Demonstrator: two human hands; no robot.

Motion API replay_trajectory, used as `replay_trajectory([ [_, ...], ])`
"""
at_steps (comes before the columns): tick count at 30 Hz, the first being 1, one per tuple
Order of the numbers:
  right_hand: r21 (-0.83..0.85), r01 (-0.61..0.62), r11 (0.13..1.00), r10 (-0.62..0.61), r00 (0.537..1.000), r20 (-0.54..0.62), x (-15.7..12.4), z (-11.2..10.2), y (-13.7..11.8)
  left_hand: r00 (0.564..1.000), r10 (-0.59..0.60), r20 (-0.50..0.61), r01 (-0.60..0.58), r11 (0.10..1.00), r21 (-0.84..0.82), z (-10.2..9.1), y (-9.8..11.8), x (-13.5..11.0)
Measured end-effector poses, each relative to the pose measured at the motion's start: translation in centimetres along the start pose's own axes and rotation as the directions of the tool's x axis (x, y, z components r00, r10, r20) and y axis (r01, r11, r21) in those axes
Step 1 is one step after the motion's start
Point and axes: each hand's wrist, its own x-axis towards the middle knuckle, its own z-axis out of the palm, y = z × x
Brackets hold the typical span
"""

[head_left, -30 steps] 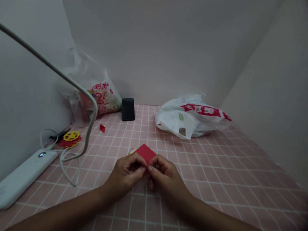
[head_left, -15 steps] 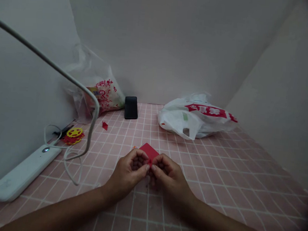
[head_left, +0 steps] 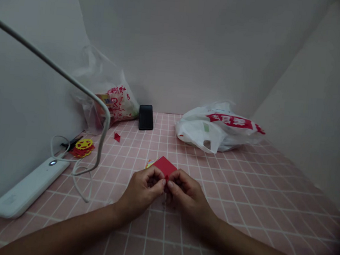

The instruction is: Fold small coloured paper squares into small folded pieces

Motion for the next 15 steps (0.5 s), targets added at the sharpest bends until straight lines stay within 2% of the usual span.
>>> replay_trajectory([
  [9,-0.022,-0.078,0.997,0.077,0.995,-0.056,0.2,0.13,-0.6,0.997,-0.063,0.052,0.068,0.993,-0.1,0.04,-0.23,0.14],
  [12,-0.09,-0.045,0.995,0.041,0.998,-0.049,0.16,0.03,-0.37,0.998,-0.048,0.034,0.05,0.997,-0.051,0.1,-0.19,0.05],
  [15,-0.227,0.027,0.973,-0.04,0.998,-0.051,-0.01,0.03,-0.17,1.0,-0.031,0.004,0.031,0.999,0.041,0.18,-0.06,-0.06],
])
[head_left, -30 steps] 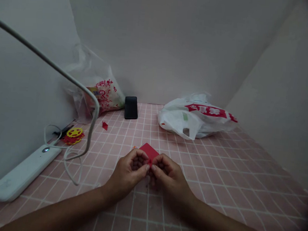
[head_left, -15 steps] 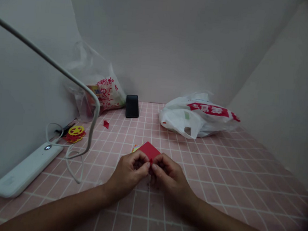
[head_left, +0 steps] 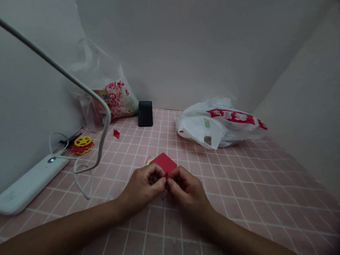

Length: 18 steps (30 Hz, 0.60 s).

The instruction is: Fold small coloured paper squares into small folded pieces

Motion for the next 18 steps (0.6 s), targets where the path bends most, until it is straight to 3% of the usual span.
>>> replay_trajectory([
  [4,-0.04,0.015,0.999,-0.017,0.999,-0.035,-0.03,0.17,0.13,0.999,-0.025,-0.03,0.026,1.0,0.015,0.1,-0.13,0.13],
  [8,0.137,-0.061,0.989,0.061,0.998,0.004,0.18,0.21,0.21,0.999,-0.032,-0.039,0.031,0.999,-0.037,0.1,-0.3,0.36],
  [14,0.326,-0.09,0.941,0.077,0.996,0.052,0.6,0.28,0.26,1.0,-0.013,-0.027,0.011,0.998,-0.066,-0.07,0.18,0.42],
  [18,0.366,-0.126,0.922,0.11,0.992,0.065,0.81,0.28,0.48,1.0,0.02,-0.024,-0.022,0.997,-0.072,-0.2,0.24,0.49],
])
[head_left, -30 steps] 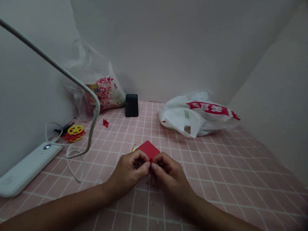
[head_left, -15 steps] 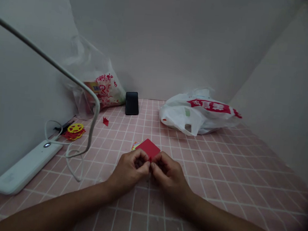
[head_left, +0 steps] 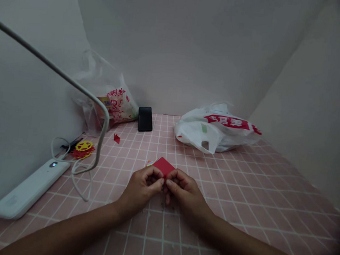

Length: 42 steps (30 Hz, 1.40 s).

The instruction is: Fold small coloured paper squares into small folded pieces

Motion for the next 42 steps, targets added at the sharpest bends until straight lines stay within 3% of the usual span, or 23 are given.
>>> replay_trajectory([
  [11,-0.03,0.002,1.0,-0.001,1.0,0.027,-0.1,-0.2,-0.4,0.999,-0.004,0.052,0.007,0.998,-0.061,-0.4,0.4,-0.3],
  [22,-0.254,0.039,0.967,-0.044,0.999,-0.016,-0.8,0.0,-0.5,0.988,-0.066,0.137,0.087,0.984,-0.155,-0.4,-0.2,0.1],
  [27,-0.243,0.034,0.969,-0.027,0.999,0.03,-0.8,-0.1,-0.6,0.994,-0.007,0.105,0.01,1.0,-0.028,-0.6,0.2,-0.1],
  [32,-0.39,0.131,0.912,-0.117,0.991,0.061,-1.0,-0.4,-0.5,0.992,0.056,0.11,-0.068,0.992,0.105,-0.6,0.1,-0.4],
  [37,-0.517,0.185,0.836,-0.198,0.98,0.03,-1.0,-0.7,-0.5,0.98,0.079,0.181,-0.102,0.988,0.12,-0.4,-0.8,-0.2],
  [39,-0.517,0.179,0.837,-0.198,0.98,0.019,-1.0,-0.7,-0.4,0.971,0.112,0.21,-0.142,0.981,0.13,-0.3,-0.9,-0.2],
  [42,-0.497,0.191,0.847,-0.194,0.98,0.047,-0.9,-0.5,-0.3,0.971,0.166,0.17,-0.205,0.946,0.25,-0.3,-1.0,-0.3],
])
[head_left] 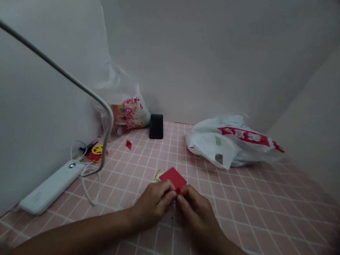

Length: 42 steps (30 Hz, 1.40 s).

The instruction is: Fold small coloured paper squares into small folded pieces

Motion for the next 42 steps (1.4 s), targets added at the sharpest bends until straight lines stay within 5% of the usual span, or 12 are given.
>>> replay_trajectory([
  [4,-0.002,-0.023,1.0,0.023,0.999,0.047,0.06,0.08,0.03,0.998,0.05,-0.046,-0.044,0.99,0.135,0.14,-0.13,-0.13],
  [11,-0.125,0.048,0.991,-0.037,0.995,0.094,0.25,-0.32,-0.16,0.997,0.07,-0.022,-0.067,0.99,0.121,0.23,-0.55,0.07],
  [18,-0.028,-0.013,1.0,0.017,0.993,0.121,-0.19,0.28,0.07,0.991,0.121,-0.061,-0.106,0.973,0.203,0.47,-0.6,-0.07],
  [25,-0.071,0.025,0.997,-0.021,0.998,0.054,-0.03,0.18,0.52,0.994,0.105,-0.007,-0.103,0.99,0.099,0.17,-0.66,0.06],
  [32,0.055,0.012,0.998,-0.016,0.998,0.065,0.26,0.13,-0.02,0.993,0.101,-0.055,-0.094,0.989,0.117,0.16,-0.7,-0.15],
  [37,-0.172,0.159,0.972,-0.147,0.986,0.081,0.39,-0.44,-0.03,0.997,0.082,-0.005,-0.082,0.997,0.011,-0.13,-0.62,0.22],
  [42,-0.174,0.195,0.965,-0.18,0.979,0.1,0.27,-0.26,0.07,1.0,0.012,-0.011,-0.012,0.998,-0.061,-0.24,-0.27,0.34],
])
